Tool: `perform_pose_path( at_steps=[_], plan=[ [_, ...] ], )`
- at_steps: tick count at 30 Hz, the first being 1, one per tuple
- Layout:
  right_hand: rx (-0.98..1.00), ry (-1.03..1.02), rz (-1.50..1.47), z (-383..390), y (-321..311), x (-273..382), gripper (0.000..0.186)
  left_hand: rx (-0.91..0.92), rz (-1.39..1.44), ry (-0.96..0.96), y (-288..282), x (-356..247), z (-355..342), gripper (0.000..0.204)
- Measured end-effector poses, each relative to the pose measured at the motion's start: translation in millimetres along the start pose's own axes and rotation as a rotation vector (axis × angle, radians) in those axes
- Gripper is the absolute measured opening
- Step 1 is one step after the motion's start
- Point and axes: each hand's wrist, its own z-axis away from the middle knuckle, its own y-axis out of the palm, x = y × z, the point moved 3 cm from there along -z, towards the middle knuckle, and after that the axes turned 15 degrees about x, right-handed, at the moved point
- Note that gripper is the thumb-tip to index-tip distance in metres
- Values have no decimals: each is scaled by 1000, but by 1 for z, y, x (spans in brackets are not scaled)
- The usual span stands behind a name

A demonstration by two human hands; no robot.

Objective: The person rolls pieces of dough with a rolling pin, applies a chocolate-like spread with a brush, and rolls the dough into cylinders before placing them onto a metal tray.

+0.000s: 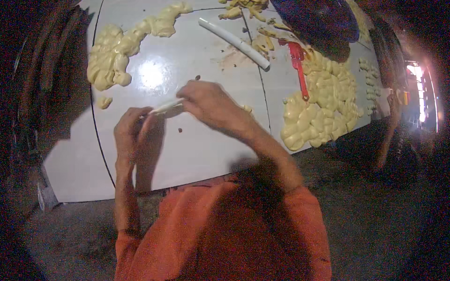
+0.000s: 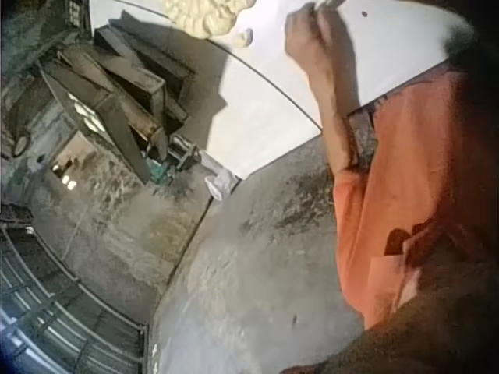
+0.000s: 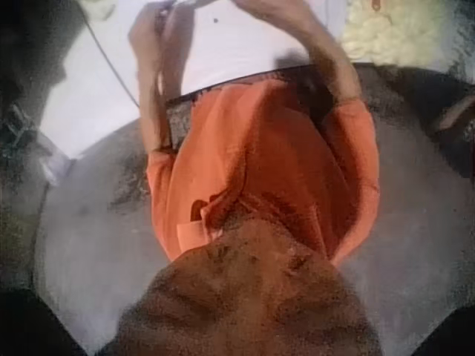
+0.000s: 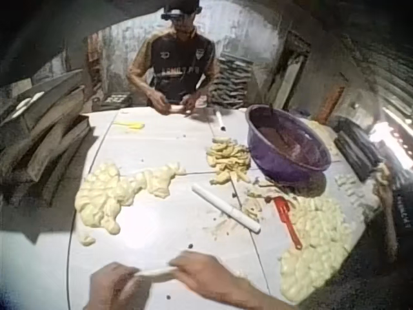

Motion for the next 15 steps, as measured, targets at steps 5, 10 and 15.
perform_pose_path(
  at_steps=[5,10,15],
  plan=[
    [25,225,-6,66,-53,-16,24,65,105,47,46,-65,-30,18],
    [121,382,170,107,-39,-42,33,161,-37,136,93,-82,-35,24],
    [20,190,277,118,-36,-45,36,234,-67,142,89,-88,-33,26]
  ],
)
